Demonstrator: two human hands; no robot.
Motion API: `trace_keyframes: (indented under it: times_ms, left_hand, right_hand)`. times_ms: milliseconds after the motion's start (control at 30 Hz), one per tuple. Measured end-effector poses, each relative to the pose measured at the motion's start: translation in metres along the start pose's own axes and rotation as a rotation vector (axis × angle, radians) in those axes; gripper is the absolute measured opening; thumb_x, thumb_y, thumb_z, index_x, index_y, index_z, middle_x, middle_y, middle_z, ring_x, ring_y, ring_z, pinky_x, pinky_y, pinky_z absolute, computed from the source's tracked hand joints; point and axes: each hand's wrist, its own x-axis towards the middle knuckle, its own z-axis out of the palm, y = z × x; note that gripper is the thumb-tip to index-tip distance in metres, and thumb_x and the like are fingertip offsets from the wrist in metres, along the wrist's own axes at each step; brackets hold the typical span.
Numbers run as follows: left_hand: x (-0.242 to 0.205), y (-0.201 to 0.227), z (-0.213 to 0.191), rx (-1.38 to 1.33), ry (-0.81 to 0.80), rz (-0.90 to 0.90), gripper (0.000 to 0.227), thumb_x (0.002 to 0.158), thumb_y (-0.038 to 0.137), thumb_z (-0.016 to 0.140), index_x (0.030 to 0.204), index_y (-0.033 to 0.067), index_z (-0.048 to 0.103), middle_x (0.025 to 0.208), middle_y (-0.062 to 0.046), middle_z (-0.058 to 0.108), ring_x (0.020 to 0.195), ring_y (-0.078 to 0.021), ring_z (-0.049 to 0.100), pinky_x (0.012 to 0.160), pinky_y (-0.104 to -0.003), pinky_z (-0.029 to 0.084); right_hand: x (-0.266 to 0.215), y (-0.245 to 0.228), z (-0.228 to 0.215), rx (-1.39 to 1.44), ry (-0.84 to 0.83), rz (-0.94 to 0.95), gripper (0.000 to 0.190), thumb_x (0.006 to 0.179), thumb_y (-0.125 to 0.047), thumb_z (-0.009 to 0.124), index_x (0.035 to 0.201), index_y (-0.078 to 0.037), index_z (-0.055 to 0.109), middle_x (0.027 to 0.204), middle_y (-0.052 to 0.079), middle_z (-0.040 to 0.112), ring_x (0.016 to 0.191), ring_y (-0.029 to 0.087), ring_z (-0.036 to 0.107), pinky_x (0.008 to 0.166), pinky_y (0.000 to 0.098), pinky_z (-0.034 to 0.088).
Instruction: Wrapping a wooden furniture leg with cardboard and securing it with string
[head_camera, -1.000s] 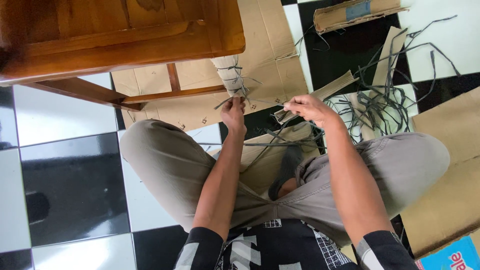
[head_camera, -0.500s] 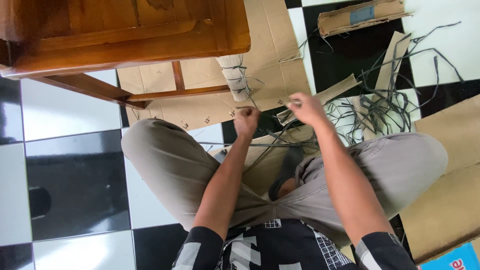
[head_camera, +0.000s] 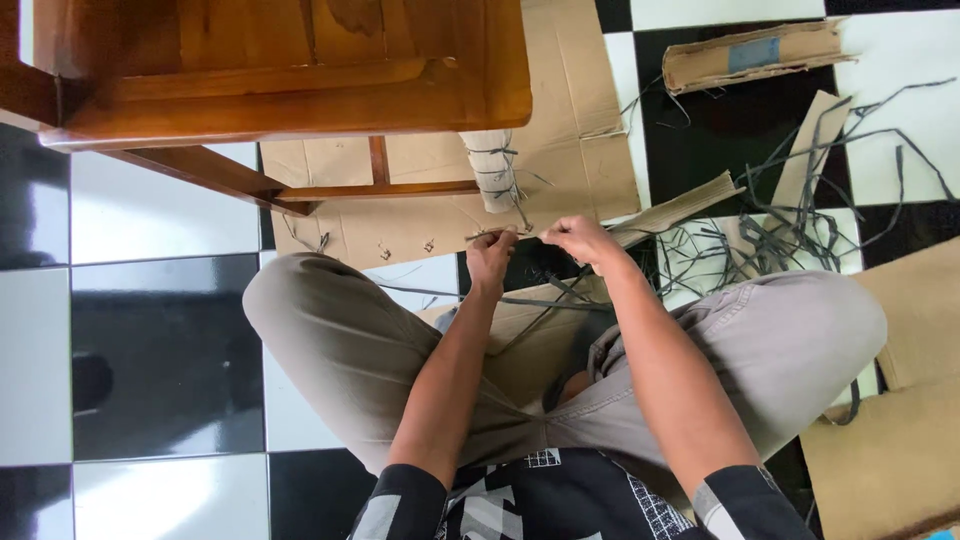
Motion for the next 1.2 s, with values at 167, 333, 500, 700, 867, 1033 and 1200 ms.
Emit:
trace_keyframes:
  times_ms: [167,333,500,700,867,1033,1200]
  left_hand:
    - [0.005,0.013,-0.013,-0.118,0.132,0.013,0.023,0.082,0.036,0.078,0.094,0.0162,0.08,0.074,-0.002,0.072,0.069,-0.0103,0.063,0.068,-0.024,0.048]
    - [0.013,0.033,-0.026,-0.094,0.193,0.027,0.031,0.089,0.031,0.074,0.114,0.0123,0.076,0.091,-0.005,0.075,0.082,-0.0133,0.068,0.077,-0.029,0.051]
    - [0.018,0.061,-0.031,-0.227,0.078,0.06,0.042,0.1,0.016,0.063,0.14,0.0026,0.06,0.127,-0.022,0.068,0.125,-0.036,0.063,0.101,-0.051,0.05]
    - [0.046,0.035,-0.023,-0.477,-0.108,0.04,0.064,0.102,0.011,0.058,0.161,0.0148,0.035,0.13,-0.008,0.057,0.119,-0.0216,0.054,0.108,-0.049,0.04]
    - [0.078,0.005,-0.015,-0.42,-0.244,0.142,0.059,0.093,0.004,0.057,0.144,0.0317,0.05,0.115,0.007,0.056,0.103,-0.0085,0.055,0.089,-0.03,0.045]
    - [0.107,-0.023,-0.019,-0.201,-0.211,0.178,0.066,0.087,-0.003,0.058,0.146,0.0267,0.056,0.132,-0.008,0.066,0.112,-0.0257,0.062,0.086,-0.044,0.049]
    - [0.136,-0.054,-0.024,0.015,-0.121,0.235,0.047,0.094,0.007,0.059,0.138,0.0224,0.066,0.126,-0.011,0.071,0.105,-0.0297,0.069,0.077,-0.046,0.053]
  right_hand:
    - [0.064,0.056,0.002,-0.036,0.418,0.079,0.036,0.093,-0.048,0.07,0.111,-0.018,0.078,0.106,0.009,0.075,0.107,0.034,0.07,0.088,0.0498,0.056]
    - [0.114,0.069,-0.01,0.448,0.683,0.223,0.024,0.101,-0.039,0.063,0.092,-0.017,0.068,0.088,-0.001,0.069,0.082,0.018,0.067,0.078,0.0433,0.053]
    - [0.128,0.036,0.006,0.367,0.601,-0.076,0.025,0.099,-0.033,0.073,0.102,-0.008,0.074,0.092,0.012,0.07,0.091,0.027,0.067,0.083,0.0486,0.051]
    - [0.121,-0.022,0.019,0.16,0.414,-0.082,0.028,0.093,-0.036,0.072,0.109,-0.014,0.078,0.084,0.012,0.072,0.085,0.028,0.068,0.075,0.0464,0.052]
    - [0.098,-0.064,0.022,0.128,0.31,-0.254,0.01,0.089,-0.012,0.065,0.083,-0.006,0.069,0.064,0.011,0.059,0.067,0.029,0.061,0.071,0.0374,0.05]
    - [0.055,-0.105,0.013,1.015,0.093,-0.006,0.022,0.081,-0.005,0.065,0.074,-0.017,0.047,0.067,-0.005,0.042,0.071,0.015,0.026,0.074,0.0218,0.033]
    - [0.11,-0.05,0.023,0.144,0.139,-0.246,0.039,0.084,-0.039,0.078,0.103,-0.005,0.076,0.104,0.018,0.073,0.11,0.043,0.066,0.095,0.0521,0.049]
